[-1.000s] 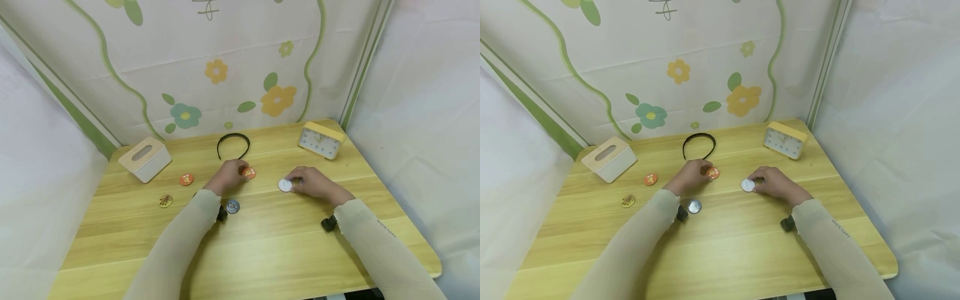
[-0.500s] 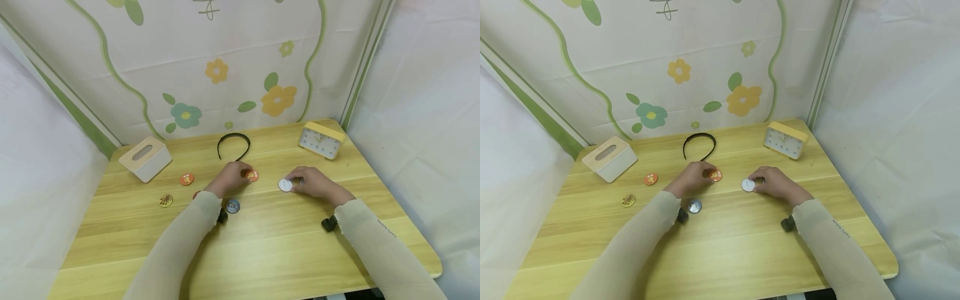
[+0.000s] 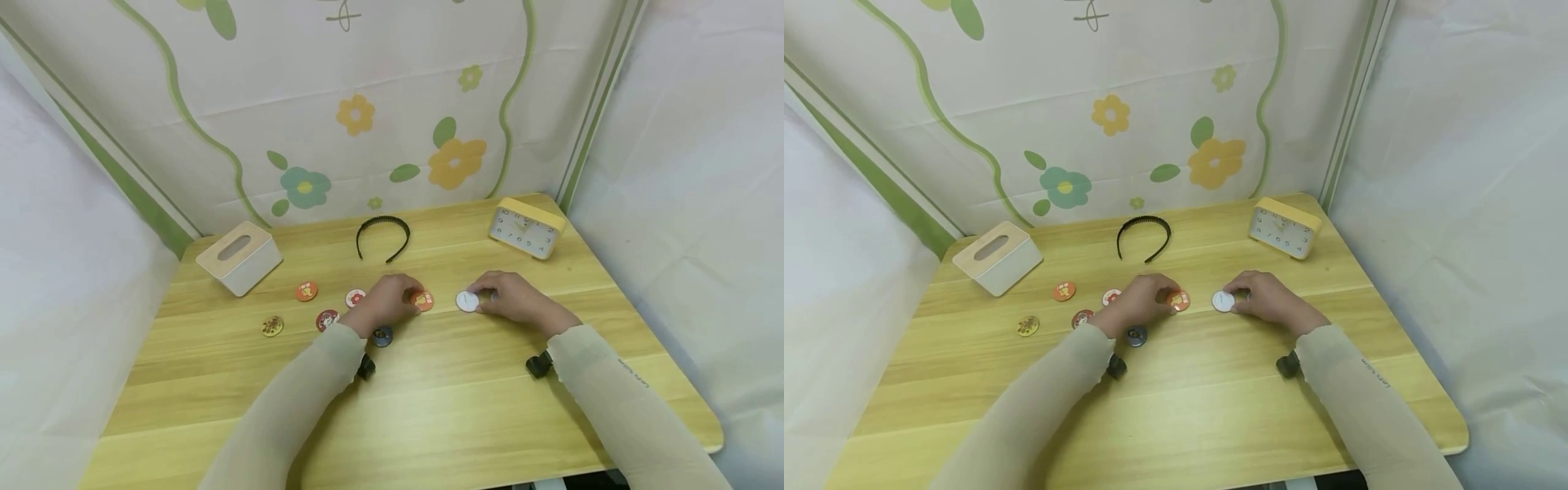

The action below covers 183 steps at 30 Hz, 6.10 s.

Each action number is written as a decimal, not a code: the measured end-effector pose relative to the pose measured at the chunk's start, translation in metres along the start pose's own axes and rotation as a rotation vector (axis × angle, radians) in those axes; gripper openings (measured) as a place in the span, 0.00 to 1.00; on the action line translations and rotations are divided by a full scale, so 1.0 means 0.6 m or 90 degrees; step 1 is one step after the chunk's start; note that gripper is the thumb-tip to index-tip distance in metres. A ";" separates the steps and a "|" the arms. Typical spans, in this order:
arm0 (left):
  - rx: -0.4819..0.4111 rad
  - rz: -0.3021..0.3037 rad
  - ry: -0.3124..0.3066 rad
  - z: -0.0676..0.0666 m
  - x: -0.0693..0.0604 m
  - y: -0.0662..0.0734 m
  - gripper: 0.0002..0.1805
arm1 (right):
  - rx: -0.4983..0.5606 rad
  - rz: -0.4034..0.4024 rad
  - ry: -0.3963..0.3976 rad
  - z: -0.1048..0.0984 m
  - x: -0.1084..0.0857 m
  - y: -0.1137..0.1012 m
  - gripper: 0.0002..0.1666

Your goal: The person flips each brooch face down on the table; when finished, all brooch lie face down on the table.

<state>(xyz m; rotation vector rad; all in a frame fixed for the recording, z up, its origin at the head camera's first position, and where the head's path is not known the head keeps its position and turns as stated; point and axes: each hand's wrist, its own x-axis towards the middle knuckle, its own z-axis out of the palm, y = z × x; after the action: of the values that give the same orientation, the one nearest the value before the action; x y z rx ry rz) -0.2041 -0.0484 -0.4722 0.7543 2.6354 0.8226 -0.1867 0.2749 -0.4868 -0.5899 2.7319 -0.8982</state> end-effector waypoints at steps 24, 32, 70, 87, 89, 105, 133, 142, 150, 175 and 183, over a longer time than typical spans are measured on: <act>-0.009 -0.021 0.018 0.018 0.000 0.006 0.23 | 0.037 -0.015 0.002 0.044 0.040 -0.069 0.28; -0.014 -0.016 0.018 0.017 -0.001 0.007 0.19 | -0.022 -0.070 0.005 0.067 0.056 -0.090 0.20; 0.086 0.030 0.079 0.010 -0.006 0.019 0.15 | -0.012 -0.062 0.050 0.067 0.055 -0.098 0.19; -0.055 -0.012 0.083 0.017 0.001 0.010 0.13 | 0.006 -0.054 0.056 0.077 0.065 -0.098 0.21; -0.067 -0.009 0.086 0.017 0.001 0.012 0.15 | 0.010 -0.047 0.062 0.075 0.064 -0.099 0.21; -0.075 0.008 0.052 0.020 0.000 0.010 0.11 | 0.072 -0.032 0.023 0.061 0.064 -0.083 0.17; 0.005 -0.010 0.007 0.022 0.006 0.017 0.15 | -0.006 -0.086 -0.024 0.055 0.062 -0.079 0.19; 0.013 -0.005 0.010 0.006 -0.020 0.012 0.18 | -0.031 -0.088 -0.024 0.057 0.063 -0.080 0.20; -0.041 -0.039 0.031 -0.027 -0.087 -0.009 0.20 | -0.037 -0.087 -0.024 0.058 0.064 -0.079 0.21; 0.051 -0.017 0.033 -0.014 -0.160 -0.044 0.25 | -0.021 -0.076 -0.030 0.056 0.059 -0.084 0.21; 0.049 -0.019 0.042 -0.017 -0.138 -0.040 0.21 | -0.025 -0.074 -0.022 0.057 0.061 -0.083 0.21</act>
<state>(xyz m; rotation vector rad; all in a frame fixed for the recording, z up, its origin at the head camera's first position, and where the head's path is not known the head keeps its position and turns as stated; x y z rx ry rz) -0.1494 -0.1160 -0.4697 0.7168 2.7449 0.7537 -0.1936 0.2046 -0.4866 -0.7712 2.7133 -0.8528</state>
